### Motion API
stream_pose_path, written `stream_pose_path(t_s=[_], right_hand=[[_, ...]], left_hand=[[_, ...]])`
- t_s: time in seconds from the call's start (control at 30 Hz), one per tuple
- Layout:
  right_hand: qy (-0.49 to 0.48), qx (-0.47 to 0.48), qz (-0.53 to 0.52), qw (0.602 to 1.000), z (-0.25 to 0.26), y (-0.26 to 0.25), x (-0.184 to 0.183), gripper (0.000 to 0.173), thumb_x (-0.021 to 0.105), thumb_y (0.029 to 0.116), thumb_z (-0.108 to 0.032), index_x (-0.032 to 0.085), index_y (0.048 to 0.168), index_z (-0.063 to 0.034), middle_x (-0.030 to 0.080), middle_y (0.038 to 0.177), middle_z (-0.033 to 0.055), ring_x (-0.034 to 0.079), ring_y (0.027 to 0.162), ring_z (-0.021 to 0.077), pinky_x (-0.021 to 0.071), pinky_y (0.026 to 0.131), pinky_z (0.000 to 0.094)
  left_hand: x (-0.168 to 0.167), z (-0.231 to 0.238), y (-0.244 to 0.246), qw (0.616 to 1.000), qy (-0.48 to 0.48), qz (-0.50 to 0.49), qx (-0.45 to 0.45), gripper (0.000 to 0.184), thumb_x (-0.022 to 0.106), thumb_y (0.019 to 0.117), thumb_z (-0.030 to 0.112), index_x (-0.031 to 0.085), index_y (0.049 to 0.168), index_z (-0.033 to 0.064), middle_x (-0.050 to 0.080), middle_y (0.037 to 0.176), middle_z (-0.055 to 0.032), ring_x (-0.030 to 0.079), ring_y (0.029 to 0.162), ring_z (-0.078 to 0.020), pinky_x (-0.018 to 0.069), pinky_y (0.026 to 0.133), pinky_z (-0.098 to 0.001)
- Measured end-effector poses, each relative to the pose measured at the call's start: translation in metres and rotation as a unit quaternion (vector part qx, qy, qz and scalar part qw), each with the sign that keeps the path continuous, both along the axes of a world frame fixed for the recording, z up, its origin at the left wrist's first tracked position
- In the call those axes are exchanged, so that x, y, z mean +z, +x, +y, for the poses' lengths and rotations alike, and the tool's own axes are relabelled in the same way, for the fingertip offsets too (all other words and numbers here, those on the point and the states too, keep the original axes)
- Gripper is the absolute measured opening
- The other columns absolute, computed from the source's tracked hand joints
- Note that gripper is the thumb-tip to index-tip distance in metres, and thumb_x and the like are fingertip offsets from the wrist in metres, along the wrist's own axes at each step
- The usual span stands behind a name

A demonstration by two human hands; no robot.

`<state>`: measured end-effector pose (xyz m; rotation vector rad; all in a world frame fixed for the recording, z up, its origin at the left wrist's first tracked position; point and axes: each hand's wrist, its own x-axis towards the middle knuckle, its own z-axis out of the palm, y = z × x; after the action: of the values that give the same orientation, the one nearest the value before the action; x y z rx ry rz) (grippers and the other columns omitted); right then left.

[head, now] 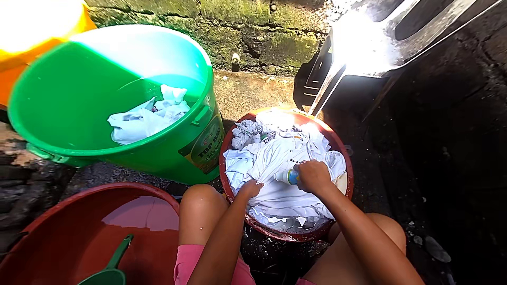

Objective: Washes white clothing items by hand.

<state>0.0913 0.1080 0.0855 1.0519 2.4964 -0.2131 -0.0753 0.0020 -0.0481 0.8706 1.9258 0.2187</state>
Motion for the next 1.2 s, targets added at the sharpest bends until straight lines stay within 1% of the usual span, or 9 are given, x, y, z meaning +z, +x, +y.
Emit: stream_pose_path(t_s=[0.07, 0.1, 0.23, 0.37, 0.47, 0.63, 0.73, 0.87, 1.2], right_hand=[[0.011, -0.01, -0.001, 1.0, -0.001, 0.005, -0.001, 0.031, 0.08, 0.082, -0.018, 0.074, 0.11, -0.0072, 0.071, 0.111, 0.0168, 0.065, 0.11, 0.0392, 0.0496, 0.085, 0.0603], [0.016, -0.013, -0.001, 1.0, -0.001, 0.007, -0.002, 0.031, 0.08, 0.0816, -0.018, 0.074, 0.11, -0.0077, 0.071, 0.111, 0.0165, 0.065, 0.11, 0.039, 0.0499, 0.085, 0.0599], [0.004, -0.01, -0.004, 1.0, -0.005, 0.011, -0.004, 0.034, 0.081, 0.0814, -0.02, 0.074, 0.113, -0.0098, 0.071, 0.112, 0.0155, 0.064, 0.111, 0.0384, 0.0498, 0.085, 0.0591], [-0.011, 0.0, -0.011, 1.0, -0.012, 0.009, -0.003, 0.033, 0.078, 0.0828, -0.02, 0.074, 0.114, -0.0104, 0.071, 0.112, 0.0151, 0.064, 0.111, 0.0372, 0.0496, 0.086, 0.0583], [-0.005, -0.007, -0.007, 1.0, -0.008, 0.011, -0.008, 0.032, 0.079, 0.0833, -0.019, 0.073, 0.114, -0.0089, 0.071, 0.113, 0.0157, 0.063, 0.113, 0.0376, 0.0489, 0.087, 0.0585], [0.025, -0.057, -0.014, 0.998, 0.007, 0.024, -0.014, 0.03, 0.08, 0.0831, -0.019, 0.074, 0.109, -0.0055, 0.071, 0.111, 0.0189, 0.063, 0.112, 0.0415, 0.0493, 0.085, 0.0608], [0.026, -0.078, -0.021, 0.996, 0.012, 0.03, -0.012, 0.031, 0.082, 0.0821, -0.019, 0.074, 0.108, -0.0054, 0.071, 0.111, 0.0192, 0.063, 0.112, 0.0418, 0.0489, 0.085, 0.0616], [0.012, -0.076, -0.023, 0.997, 0.011, 0.029, -0.012, 0.031, 0.082, 0.0814, -0.021, 0.074, 0.108, -0.0073, 0.071, 0.11, 0.0178, 0.064, 0.11, 0.0406, 0.0494, 0.084, 0.0608], [0.006, -0.075, -0.029, 0.997, 0.006, 0.027, -0.013, 0.029, 0.081, 0.0826, -0.02, 0.074, 0.107, -0.0062, 0.071, 0.109, 0.0187, 0.064, 0.11, 0.0408, 0.0496, 0.084, 0.061]], left_hand=[[-0.004, 0.001, -0.003, 0.997, 0.036, 0.006, 0.063, 0.055, 0.038, 0.1118, 0.04, 0.054, 0.142, -0.0034, 0.054, 0.145, -0.0272, 0.048, 0.14, -0.0381, 0.0344, 0.117, -0.0559], [-0.007, 0.001, -0.004, 0.995, 0.053, 0.016, 0.086, 0.055, 0.038, 0.1116, 0.041, 0.056, 0.14, -0.0018, 0.056, 0.143, -0.0265, 0.05, 0.139, -0.0382, 0.0357, 0.116, -0.0569], [-0.007, 0.002, -0.003, 0.987, 0.083, 0.043, 0.129, 0.053, 0.039, 0.1109, 0.043, 0.061, 0.137, 0.0022, 0.061, 0.137, -0.0249, 0.054, 0.134, -0.0397, 0.0386, 0.112, -0.06], [-0.008, 0.003, -0.003, 0.988, 0.078, 0.031, 0.126, 0.053, 0.038, 0.1111, 0.043, 0.061, 0.136, 0.0022, 0.061, 0.136, -0.0257, 0.054, 0.133, -0.0402, 0.0389, 0.111, -0.0603], [-0.011, 0.002, -0.004, 0.99, 0.073, 0.02, 0.118, 0.054, 0.038, 0.1113, 0.043, 0.06, 0.136, 0.0013, 0.061, 0.136, -0.0262, 0.054, 0.133, -0.0398, 0.0387, 0.112, -0.0593], [-0.008, 0.001, -0.005, 0.992, 0.064, 0.017, 0.107, 0.053, 0.038, 0.1113, 0.043, 0.06, 0.136, 0.0009, 0.061, 0.136, -0.0262, 0.054, 0.133, -0.0393, 0.0386, 0.112, -0.0585], [-0.009, 0.001, -0.004, 0.992, 0.063, 0.014, 0.108, 0.054, 0.038, 0.1113, 0.043, 0.061, 0.135, 0.0, 0.061, 0.135, -0.0266, 0.054, 0.133, -0.0397, 0.0386, 0.112, -0.0586], [-0.009, 0.002, -0.003, 0.992, 0.058, 0.013, 0.113, 0.054, 0.038, 0.1113, 0.043, 0.06, 0.135, -0.0012, 0.061, 0.135, -0.0274, 0.055, 0.132, -0.0399, 0.0389, 0.112, -0.0585], [-0.009, 0.002, -0.004, 0.992, 0.052, 0.01, 0.111, 0.054, 0.038, 0.1117, 0.041, 0.06, 0.135, -0.0018, 0.059, 0.136, -0.0279, 0.053, 0.133, -0.0402, 0.0377, 0.112, -0.0588]])
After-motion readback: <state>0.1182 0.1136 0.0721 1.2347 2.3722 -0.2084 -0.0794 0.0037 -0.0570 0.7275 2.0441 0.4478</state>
